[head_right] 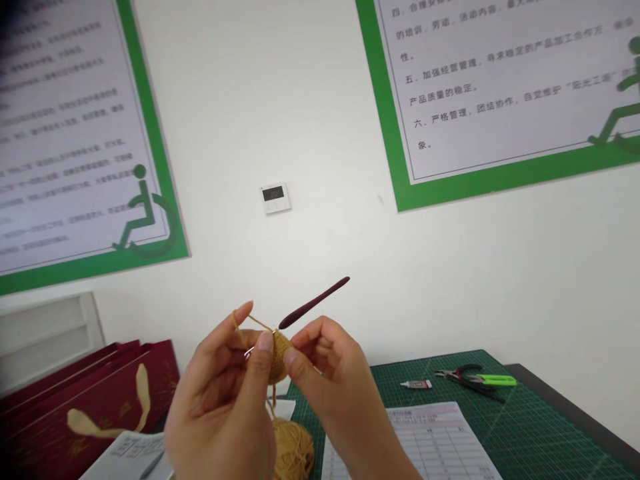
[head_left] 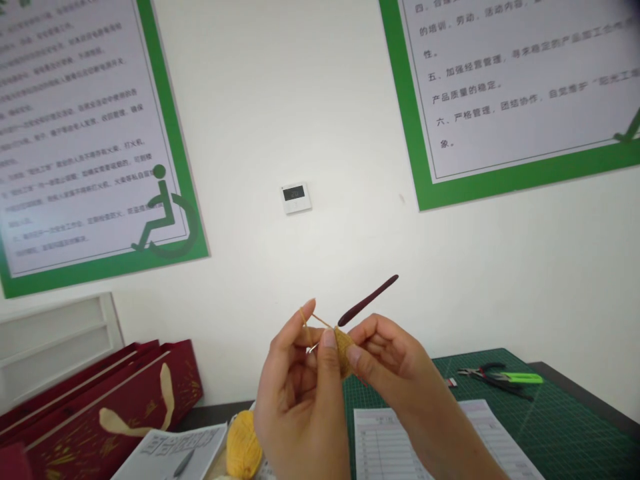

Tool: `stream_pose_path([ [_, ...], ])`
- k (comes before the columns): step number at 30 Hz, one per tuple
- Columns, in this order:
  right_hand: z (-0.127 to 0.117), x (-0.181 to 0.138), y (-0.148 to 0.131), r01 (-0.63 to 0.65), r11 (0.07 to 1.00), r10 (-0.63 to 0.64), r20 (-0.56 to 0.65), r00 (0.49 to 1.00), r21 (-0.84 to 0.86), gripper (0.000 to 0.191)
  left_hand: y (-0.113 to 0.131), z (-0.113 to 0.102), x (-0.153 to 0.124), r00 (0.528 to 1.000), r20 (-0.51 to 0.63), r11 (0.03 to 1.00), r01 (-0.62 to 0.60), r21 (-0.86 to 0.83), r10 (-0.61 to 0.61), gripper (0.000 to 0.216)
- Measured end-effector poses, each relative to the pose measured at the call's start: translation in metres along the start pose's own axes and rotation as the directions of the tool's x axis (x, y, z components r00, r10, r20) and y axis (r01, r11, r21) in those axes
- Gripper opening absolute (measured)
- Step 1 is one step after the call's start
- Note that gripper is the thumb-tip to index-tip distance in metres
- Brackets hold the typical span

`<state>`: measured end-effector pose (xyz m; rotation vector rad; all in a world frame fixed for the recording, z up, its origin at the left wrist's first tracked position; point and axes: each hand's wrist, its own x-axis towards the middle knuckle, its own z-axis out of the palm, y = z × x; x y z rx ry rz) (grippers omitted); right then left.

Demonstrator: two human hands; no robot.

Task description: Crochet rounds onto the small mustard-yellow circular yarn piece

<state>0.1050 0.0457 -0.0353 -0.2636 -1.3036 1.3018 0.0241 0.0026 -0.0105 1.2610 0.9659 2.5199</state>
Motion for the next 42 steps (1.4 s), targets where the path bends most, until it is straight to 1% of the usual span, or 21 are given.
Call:
stream_pose_path([
  [2, -0.0004, -0.0018, -0.0039, -0.068, 0.995, 0.064, 0.055, 0.996, 0.078, 0.029, 0.0003, -0.0017, 0.0018, 0.998, 0.026, 0.993, 0.057, -0.104, -0.055, 0.03],
  [4, -0.0007, -0.0026, -0.0054, -0.125, 0.979, 0.109, 0.107, 0.988, 0.161, 0.031, 0.001, -0.0043, 0.0036, 0.989, 0.091, 0.97, 0.133, -0.202, -0.117, 0.032],
  [6, -0.001, -0.0024, -0.0047, -0.159, 0.964, 0.13, 0.142, 0.981, 0.211, 0.032, 0.0018, -0.0064, 0.0048, 0.98, 0.133, 0.952, 0.178, -0.249, -0.148, 0.033],
  [9, -0.0009, -0.0013, -0.0028, -0.161, 0.964, 0.129, 0.155, 0.979, 0.213, 0.029, 0.0019, -0.0065, 0.0048, 0.984, 0.112, 0.953, 0.166, -0.253, -0.142, 0.033],
  [14, -0.0006, -0.0011, -0.0041, -0.134, 0.984, 0.12, 0.123, 0.985, 0.119, 0.026, -0.001, -0.0036, 0.0038, 0.995, 0.007, 0.972, 0.094, -0.215, -0.095, 0.034],
  [19, 0.0001, -0.0022, -0.005, -0.07, 0.997, 0.067, 0.071, 0.995, 0.042, 0.028, -0.0033, -0.0028, 0.0031, 0.997, -0.022, 0.977, 0.066, -0.202, -0.072, 0.033],
  [22, -0.0007, -0.0019, -0.004, -0.073, 0.997, 0.071, 0.043, 0.997, 0.037, 0.029, -0.0039, -0.0024, 0.0029, 0.998, -0.025, 0.978, 0.052, -0.204, -0.058, 0.034],
  [25, -0.0022, -0.0009, -0.0041, -0.106, 0.993, 0.101, 0.084, 0.991, 0.052, 0.028, -0.0035, -0.0024, 0.003, 0.998, -0.004, 0.974, 0.061, -0.216, -0.064, 0.033],
  [30, -0.0009, -0.0004, -0.0075, -0.213, 0.959, 0.177, 0.192, 0.965, 0.189, 0.029, -0.0028, -0.0029, 0.0017, 0.997, -0.008, 0.973, 0.068, -0.223, -0.071, 0.033],
  [33, 0.0, -0.0003, -0.0082, -0.23, 0.954, 0.193, 0.194, 0.962, 0.193, 0.034, -0.0034, -0.0029, 0.0014, 0.998, -0.01, 0.971, 0.056, -0.232, -0.06, 0.033],
  [36, -0.001, 0.0008, -0.0068, -0.193, 0.971, 0.171, 0.15, 0.974, 0.141, 0.032, -0.0042, -0.0025, 0.0023, 0.998, 0.0, 0.971, 0.06, -0.229, -0.062, 0.033],
  [38, -0.0024, 0.0019, -0.0052, -0.148, 0.984, 0.134, 0.127, 0.983, 0.103, 0.03, -0.0042, -0.0022, 0.0029, 0.998, 0.008, 0.974, 0.06, -0.219, -0.06, 0.033],
  [42, -0.0051, 0.003, -0.0034, -0.074, 0.997, 0.07, 0.109, 0.992, 0.028, 0.029, -0.002, -0.001, 0.0024, 0.998, 0.003, 0.975, 0.064, -0.214, -0.065, 0.033],
])
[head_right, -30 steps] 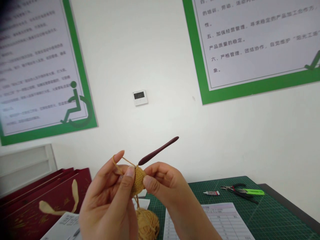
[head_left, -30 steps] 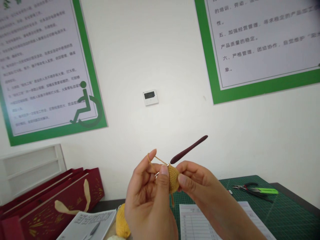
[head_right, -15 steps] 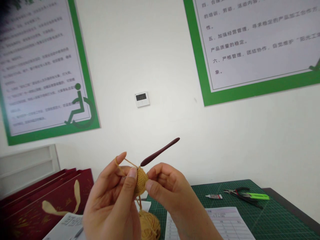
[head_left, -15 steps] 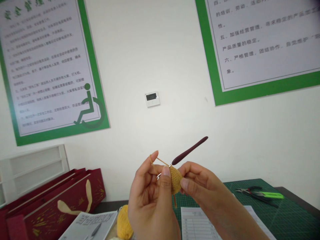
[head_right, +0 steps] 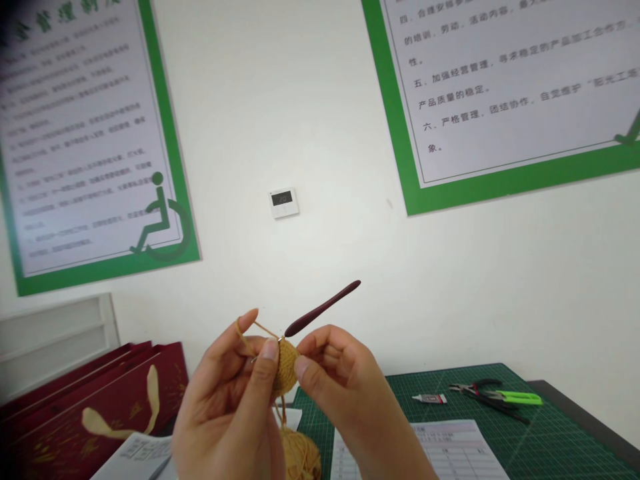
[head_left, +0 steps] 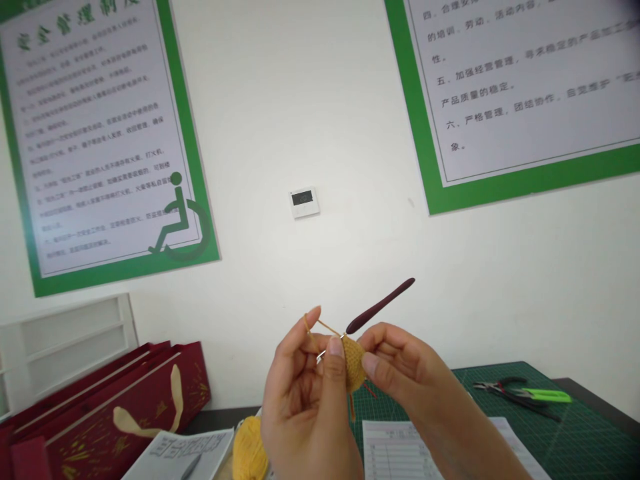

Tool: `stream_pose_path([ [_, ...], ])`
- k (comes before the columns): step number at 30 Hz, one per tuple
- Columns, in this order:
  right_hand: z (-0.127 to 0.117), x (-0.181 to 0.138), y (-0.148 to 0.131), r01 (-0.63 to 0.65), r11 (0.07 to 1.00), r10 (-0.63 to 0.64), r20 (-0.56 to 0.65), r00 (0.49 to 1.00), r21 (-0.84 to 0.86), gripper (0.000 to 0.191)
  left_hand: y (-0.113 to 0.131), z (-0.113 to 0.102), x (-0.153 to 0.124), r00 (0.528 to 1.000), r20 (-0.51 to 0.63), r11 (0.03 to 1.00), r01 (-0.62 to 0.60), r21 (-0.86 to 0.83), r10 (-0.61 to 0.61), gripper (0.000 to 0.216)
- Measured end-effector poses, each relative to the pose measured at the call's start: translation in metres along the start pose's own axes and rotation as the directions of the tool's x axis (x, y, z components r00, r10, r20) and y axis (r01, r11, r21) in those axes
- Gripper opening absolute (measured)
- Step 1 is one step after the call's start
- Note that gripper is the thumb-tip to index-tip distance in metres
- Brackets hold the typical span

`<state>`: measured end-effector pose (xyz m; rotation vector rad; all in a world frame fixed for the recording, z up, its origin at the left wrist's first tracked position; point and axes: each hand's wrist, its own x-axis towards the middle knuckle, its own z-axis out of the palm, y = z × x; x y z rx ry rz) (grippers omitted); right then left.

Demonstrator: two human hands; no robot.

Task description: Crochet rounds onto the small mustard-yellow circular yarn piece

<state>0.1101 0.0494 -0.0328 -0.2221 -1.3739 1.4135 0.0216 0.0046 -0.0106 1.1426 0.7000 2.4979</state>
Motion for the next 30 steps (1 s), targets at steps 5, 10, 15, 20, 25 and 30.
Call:
stream_pose_path([
  [5, 0.0005, 0.0, -0.0011, -0.003, 1.0, 0.003, 0.001, 1.0, -0.021, 0.025, 0.0027, 0.0001, -0.0012, 1.0, -0.003, 1.0, 0.021, -0.01, -0.021, 0.033],
  [10, 0.0005, -0.0007, -0.0022, -0.022, 1.0, 0.021, -0.006, 1.0, -0.022, 0.025, 0.0011, -0.0034, 0.0007, 1.0, 0.018, 1.0, 0.008, 0.008, -0.008, 0.032],
  [15, -0.0011, -0.0024, -0.0043, -0.041, 0.999, 0.041, 0.005, 0.999, -0.015, 0.029, -0.0021, -0.0039, 0.0018, 1.0, 0.005, 0.999, -0.002, 0.034, 0.002, 0.033],
  [20, 0.0023, -0.0017, -0.0058, -0.05, 0.999, 0.05, -0.027, 0.998, -0.018, 0.031, -0.0024, -0.0049, 0.0013, 1.0, 0.027, 1.0, 0.001, 0.026, -0.002, 0.034],
  [25, 0.0015, -0.0007, -0.0052, -0.054, 0.998, 0.053, -0.021, 0.998, -0.025, 0.032, -0.003, -0.0061, 0.0016, 1.0, 0.023, 1.0, -0.002, 0.031, 0.001, 0.033],
  [30, -0.0002, -0.0003, -0.0003, -0.073, 0.997, 0.074, 0.022, 0.997, -0.016, 0.037, -0.0039, 0.0014, -0.0004, 0.993, -0.069, 0.989, -0.086, 0.122, 0.094, 0.031],
])
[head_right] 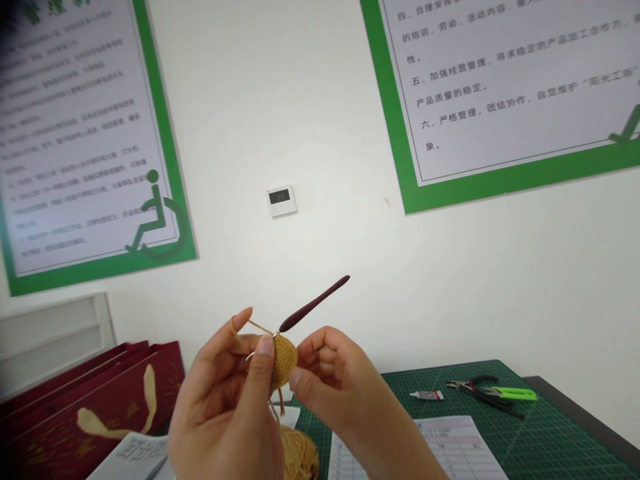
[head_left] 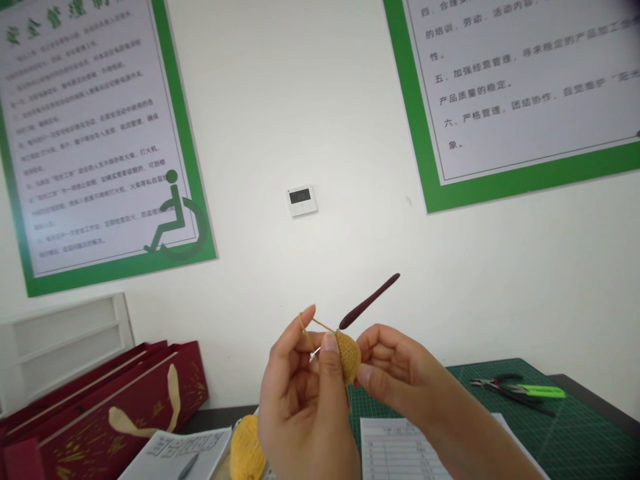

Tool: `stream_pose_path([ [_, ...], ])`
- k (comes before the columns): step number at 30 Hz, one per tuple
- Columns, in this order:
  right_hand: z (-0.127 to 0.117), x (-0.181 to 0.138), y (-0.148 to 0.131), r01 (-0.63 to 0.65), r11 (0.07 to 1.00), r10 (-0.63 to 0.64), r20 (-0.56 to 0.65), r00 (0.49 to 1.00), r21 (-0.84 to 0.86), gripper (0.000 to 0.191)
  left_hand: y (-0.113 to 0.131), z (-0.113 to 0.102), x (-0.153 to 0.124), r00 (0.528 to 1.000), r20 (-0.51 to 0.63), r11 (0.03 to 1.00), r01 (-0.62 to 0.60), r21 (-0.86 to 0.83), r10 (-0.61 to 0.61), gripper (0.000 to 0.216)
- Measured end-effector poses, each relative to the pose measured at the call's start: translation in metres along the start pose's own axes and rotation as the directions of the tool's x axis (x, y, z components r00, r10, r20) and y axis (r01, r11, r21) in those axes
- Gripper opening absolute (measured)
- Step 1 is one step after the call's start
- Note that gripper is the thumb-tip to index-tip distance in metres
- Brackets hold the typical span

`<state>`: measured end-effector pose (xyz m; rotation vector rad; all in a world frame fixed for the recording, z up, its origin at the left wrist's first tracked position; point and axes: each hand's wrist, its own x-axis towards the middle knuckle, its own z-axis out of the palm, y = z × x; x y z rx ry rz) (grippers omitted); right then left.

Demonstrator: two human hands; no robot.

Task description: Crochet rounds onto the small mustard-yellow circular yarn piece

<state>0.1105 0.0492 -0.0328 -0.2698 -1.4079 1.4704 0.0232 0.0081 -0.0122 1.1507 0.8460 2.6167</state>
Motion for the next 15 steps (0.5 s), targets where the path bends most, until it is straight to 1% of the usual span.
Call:
stream_pose_path([
  [2, 0.002, 0.0, 0.002, -0.016, 0.999, 0.015, 0.024, 1.0, 0.036, 0.039, 0.002, 0.004, -0.003, 0.998, -0.046, 0.998, -0.047, 0.045, 0.049, 0.031],
  [4, 0.004, 0.0, 0.002, -0.032, 0.997, 0.031, 0.029, 0.999, 0.064, 0.039, 0.005, 0.006, -0.006, 0.996, -0.059, 0.996, -0.059, 0.059, 0.063, 0.031],
  [7, 0.005, -0.001, -0.002, -0.042, 0.997, 0.041, 0.009, 0.999, 0.064, 0.037, 0.005, 0.005, -0.006, 0.997, -0.057, 0.997, -0.058, 0.06, 0.061, 0.032],
  [9, 0.004, -0.002, -0.004, -0.047, 0.997, 0.047, 0.008, 0.999, 0.065, 0.035, 0.003, 0.002, -0.003, 0.999, -0.032, 0.999, -0.03, 0.021, 0.031, 0.032],
  [12, 0.0, 0.0, -0.003, -0.043, 0.998, 0.042, 0.031, 0.999, 0.052, 0.031, 0.001, -0.004, 0.003, 0.993, 0.044, 0.991, 0.11, -0.071, -0.107, 0.034],
  [15, -0.003, 0.003, 0.003, 0.007, 1.0, -0.008, 0.046, 0.999, 0.014, 0.03, 0.002, -0.008, 0.009, 0.957, 0.134, 0.95, 0.276, -0.142, -0.258, 0.036],
])
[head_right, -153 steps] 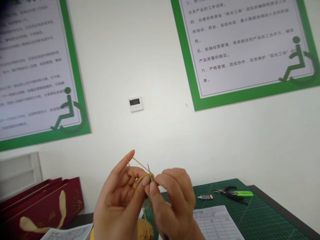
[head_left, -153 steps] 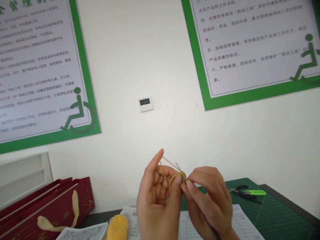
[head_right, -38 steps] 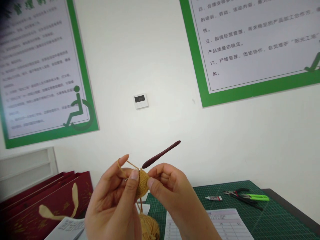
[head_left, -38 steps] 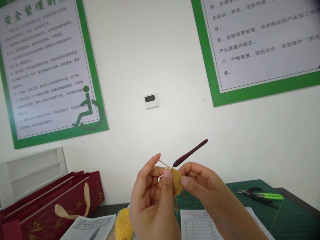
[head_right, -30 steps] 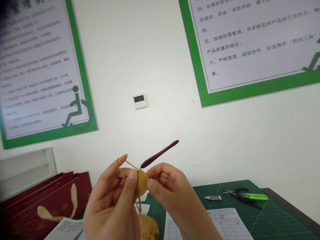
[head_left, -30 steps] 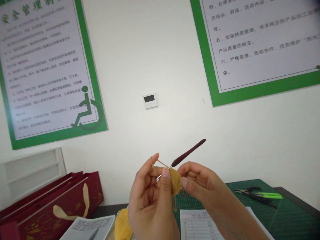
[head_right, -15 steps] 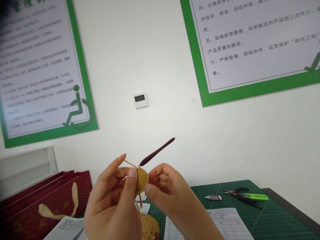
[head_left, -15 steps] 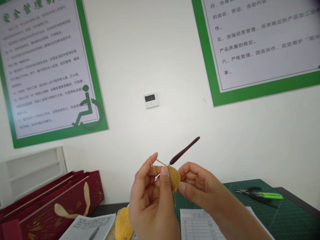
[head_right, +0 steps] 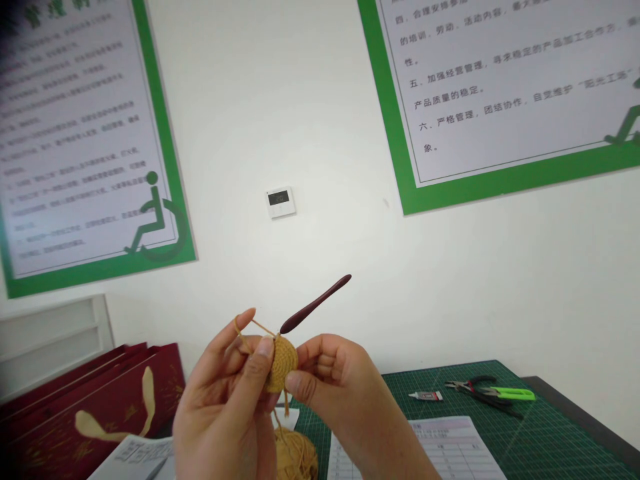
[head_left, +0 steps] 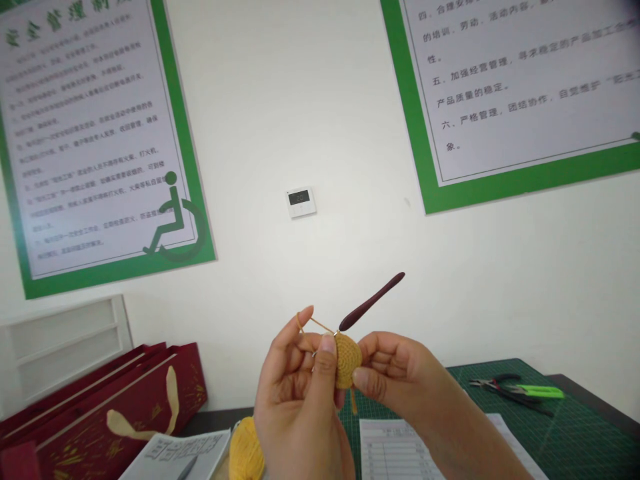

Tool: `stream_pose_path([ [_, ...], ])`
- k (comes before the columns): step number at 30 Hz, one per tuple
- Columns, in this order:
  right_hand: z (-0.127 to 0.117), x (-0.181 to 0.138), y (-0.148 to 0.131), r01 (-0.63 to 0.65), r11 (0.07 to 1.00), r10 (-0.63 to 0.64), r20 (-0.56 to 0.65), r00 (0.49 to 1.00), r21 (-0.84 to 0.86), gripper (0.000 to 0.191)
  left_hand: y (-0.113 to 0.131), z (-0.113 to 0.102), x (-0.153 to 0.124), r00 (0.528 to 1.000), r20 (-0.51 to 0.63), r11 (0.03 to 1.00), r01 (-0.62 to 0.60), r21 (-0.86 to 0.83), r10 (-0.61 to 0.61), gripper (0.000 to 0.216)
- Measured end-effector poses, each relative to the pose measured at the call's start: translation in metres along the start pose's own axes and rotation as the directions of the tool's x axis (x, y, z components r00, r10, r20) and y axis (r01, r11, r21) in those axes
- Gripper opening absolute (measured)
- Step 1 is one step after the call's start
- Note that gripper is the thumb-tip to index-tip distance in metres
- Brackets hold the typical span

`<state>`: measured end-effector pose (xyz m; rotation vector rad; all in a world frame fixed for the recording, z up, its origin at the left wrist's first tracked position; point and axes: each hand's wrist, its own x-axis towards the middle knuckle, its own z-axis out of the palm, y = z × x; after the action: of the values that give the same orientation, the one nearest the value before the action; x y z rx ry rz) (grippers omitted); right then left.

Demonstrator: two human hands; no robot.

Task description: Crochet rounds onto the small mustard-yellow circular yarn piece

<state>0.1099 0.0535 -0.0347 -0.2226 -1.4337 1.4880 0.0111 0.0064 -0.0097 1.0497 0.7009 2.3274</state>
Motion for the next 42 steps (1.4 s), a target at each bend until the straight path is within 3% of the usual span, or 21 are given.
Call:
stream_pose_path([
  [3, -0.001, 0.001, 0.003, 0.104, 0.989, -0.115, -0.109, 0.987, -0.107, 0.025, 0.003, -0.003, 0.004, 0.992, 0.071, 0.993, 0.108, -0.057, -0.104, 0.04],
  [7, -0.001, 0.0, -0.001, 0.182, 0.928, -0.272, -0.258, 0.927, -0.324, 0.016, 0.003, -0.006, 0.009, 0.979, 0.116, 0.982, 0.177, -0.06, -0.169, 0.046],
  [13, -0.001, 0.0, -0.002, 0.232, 0.887, -0.362, -0.288, 0.887, -0.399, 0.015, 0.002, -0.005, 0.009, 0.968, 0.098, 0.971, 0.235, -0.04, -0.23, 0.057],
  [20, -0.001, 0.002, -0.001, 0.131, 0.965, -0.188, -0.247, 0.951, -0.229, 0.033, -0.001, -0.003, 0.007, 0.97, 0.085, 0.965, 0.238, -0.108, -0.229, 0.056],
  [27, 0.002, 0.003, -0.008, 0.096, 0.99, -0.126, -0.328, 0.936, -0.105, 0.036, 0.003, -0.007, 0.008, 0.937, 0.091, 0.931, 0.347, -0.114, -0.338, 0.049],
  [32, -0.002, 0.004, -0.004, 0.068, 0.998, -0.067, -0.304, 0.95, -0.006, 0.034, 0.006, -0.004, 0.009, 0.922, 0.06, 0.917, 0.386, -0.103, -0.381, 0.044],
  [42, -0.001, 0.002, -0.006, 0.074, 0.991, -0.099, -0.244, 0.965, -0.111, 0.032, 0.002, -0.002, 0.009, 0.939, -0.006, 0.93, 0.34, -0.138, -0.344, 0.043],
])
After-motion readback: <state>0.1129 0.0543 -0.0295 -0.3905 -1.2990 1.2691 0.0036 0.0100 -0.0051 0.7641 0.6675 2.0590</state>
